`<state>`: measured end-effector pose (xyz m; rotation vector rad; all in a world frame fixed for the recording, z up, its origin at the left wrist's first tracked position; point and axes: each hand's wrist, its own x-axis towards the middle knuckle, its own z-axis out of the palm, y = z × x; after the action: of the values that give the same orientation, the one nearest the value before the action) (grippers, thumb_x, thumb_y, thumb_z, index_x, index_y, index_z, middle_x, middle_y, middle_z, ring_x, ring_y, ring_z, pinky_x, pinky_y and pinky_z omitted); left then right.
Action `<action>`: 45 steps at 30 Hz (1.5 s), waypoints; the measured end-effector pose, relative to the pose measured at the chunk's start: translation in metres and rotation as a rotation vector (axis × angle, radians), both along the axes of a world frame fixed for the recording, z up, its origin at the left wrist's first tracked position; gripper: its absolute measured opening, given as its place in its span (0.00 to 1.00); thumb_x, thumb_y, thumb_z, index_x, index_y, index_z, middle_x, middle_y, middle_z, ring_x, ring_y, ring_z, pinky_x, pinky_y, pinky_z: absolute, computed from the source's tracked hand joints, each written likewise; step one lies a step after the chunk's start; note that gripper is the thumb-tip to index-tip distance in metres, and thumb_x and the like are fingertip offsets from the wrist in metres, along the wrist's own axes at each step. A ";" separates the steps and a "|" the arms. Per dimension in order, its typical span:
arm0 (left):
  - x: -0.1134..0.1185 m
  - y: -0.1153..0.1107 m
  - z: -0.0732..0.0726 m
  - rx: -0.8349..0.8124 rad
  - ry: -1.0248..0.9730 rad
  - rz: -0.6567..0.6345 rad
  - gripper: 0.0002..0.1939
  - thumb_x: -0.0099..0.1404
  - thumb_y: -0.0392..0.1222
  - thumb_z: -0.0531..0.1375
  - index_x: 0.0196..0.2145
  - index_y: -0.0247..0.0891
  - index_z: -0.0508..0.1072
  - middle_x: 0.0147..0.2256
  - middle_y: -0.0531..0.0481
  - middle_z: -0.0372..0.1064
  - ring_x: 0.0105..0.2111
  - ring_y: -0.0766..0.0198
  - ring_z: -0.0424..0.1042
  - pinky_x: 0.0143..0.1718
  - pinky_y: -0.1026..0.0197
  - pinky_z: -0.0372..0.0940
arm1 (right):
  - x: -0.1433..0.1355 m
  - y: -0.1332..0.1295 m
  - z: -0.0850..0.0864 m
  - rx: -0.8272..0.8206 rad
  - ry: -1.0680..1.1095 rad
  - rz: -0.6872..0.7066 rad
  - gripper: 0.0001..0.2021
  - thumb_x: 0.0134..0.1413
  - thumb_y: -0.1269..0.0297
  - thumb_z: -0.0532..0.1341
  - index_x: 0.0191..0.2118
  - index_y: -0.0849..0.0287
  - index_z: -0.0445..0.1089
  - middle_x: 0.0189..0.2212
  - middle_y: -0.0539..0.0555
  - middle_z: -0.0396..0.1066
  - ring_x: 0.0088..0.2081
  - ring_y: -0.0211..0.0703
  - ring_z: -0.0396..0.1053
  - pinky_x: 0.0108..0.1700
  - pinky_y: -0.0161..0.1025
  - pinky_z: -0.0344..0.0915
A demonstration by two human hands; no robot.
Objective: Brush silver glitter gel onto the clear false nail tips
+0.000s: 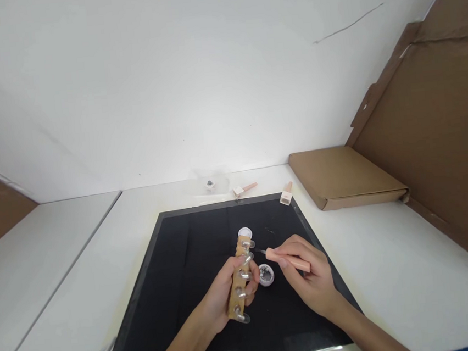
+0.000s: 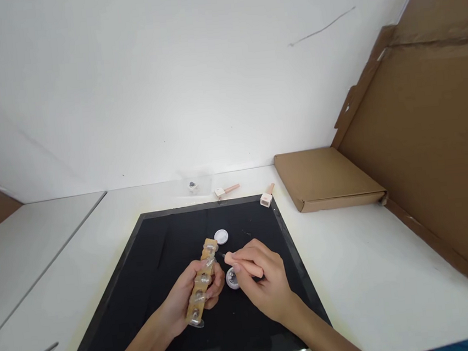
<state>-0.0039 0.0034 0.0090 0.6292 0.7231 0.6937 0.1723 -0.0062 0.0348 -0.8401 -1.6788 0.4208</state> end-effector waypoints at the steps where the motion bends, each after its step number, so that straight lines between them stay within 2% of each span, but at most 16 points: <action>1: 0.000 0.000 0.001 -0.010 0.012 0.016 0.19 0.61 0.50 0.51 0.25 0.32 0.70 0.16 0.56 0.54 0.16 0.72 0.48 0.18 0.67 0.45 | 0.000 0.000 0.001 0.002 -0.001 -0.001 0.07 0.53 0.76 0.57 0.34 0.58 0.70 0.25 0.53 0.70 0.25 0.40 0.67 0.25 0.35 0.65; 6: 0.003 0.000 0.001 -0.033 0.038 0.078 0.13 0.61 0.49 0.54 0.32 0.35 0.69 0.15 0.59 0.54 0.16 0.71 0.48 0.18 0.68 0.46 | -0.001 -0.001 0.002 0.000 -0.009 0.011 0.07 0.53 0.77 0.57 0.34 0.59 0.70 0.25 0.52 0.70 0.25 0.39 0.66 0.26 0.35 0.65; 12: 0.003 -0.002 0.001 -0.084 0.097 0.181 0.13 0.58 0.49 0.59 0.30 0.35 0.68 0.22 0.56 0.59 0.23 0.71 0.57 0.27 0.68 0.56 | -0.001 0.000 0.002 -0.003 -0.006 0.003 0.07 0.53 0.76 0.57 0.33 0.59 0.70 0.25 0.52 0.69 0.25 0.39 0.66 0.25 0.35 0.65; 23: 0.002 -0.001 0.005 -0.014 0.048 0.107 0.13 0.58 0.46 0.58 0.22 0.36 0.62 0.21 0.57 0.52 0.21 0.71 0.51 0.23 0.68 0.52 | -0.002 -0.002 0.003 0.008 -0.002 0.007 0.07 0.53 0.76 0.58 0.34 0.58 0.70 0.24 0.52 0.70 0.24 0.39 0.66 0.24 0.35 0.65; 32: 0.003 0.001 0.002 -0.032 -0.070 0.092 0.14 0.59 0.44 0.58 0.21 0.36 0.62 0.21 0.57 0.49 0.20 0.72 0.47 0.19 0.70 0.48 | -0.001 -0.001 0.003 0.013 -0.015 0.012 0.07 0.53 0.77 0.57 0.34 0.58 0.70 0.24 0.52 0.71 0.24 0.39 0.67 0.25 0.35 0.66; 36: 0.004 0.001 0.002 -0.045 -0.079 0.106 0.13 0.60 0.43 0.57 0.22 0.36 0.61 0.21 0.58 0.49 0.20 0.72 0.46 0.18 0.70 0.47 | -0.002 -0.002 0.004 0.014 -0.026 0.009 0.07 0.53 0.76 0.57 0.34 0.58 0.70 0.23 0.52 0.71 0.24 0.40 0.67 0.24 0.35 0.65; 45: 0.003 0.000 0.007 -0.021 -0.074 0.043 0.16 0.60 0.46 0.58 0.21 0.36 0.59 0.20 0.58 0.47 0.20 0.72 0.43 0.18 0.70 0.45 | -0.002 -0.002 0.003 0.019 -0.028 0.011 0.08 0.53 0.76 0.57 0.34 0.58 0.71 0.24 0.53 0.72 0.24 0.40 0.68 0.24 0.36 0.66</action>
<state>-0.0006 0.0031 0.0162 0.5677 0.6760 0.7443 0.1704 -0.0079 0.0375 -0.8265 -1.7116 0.4014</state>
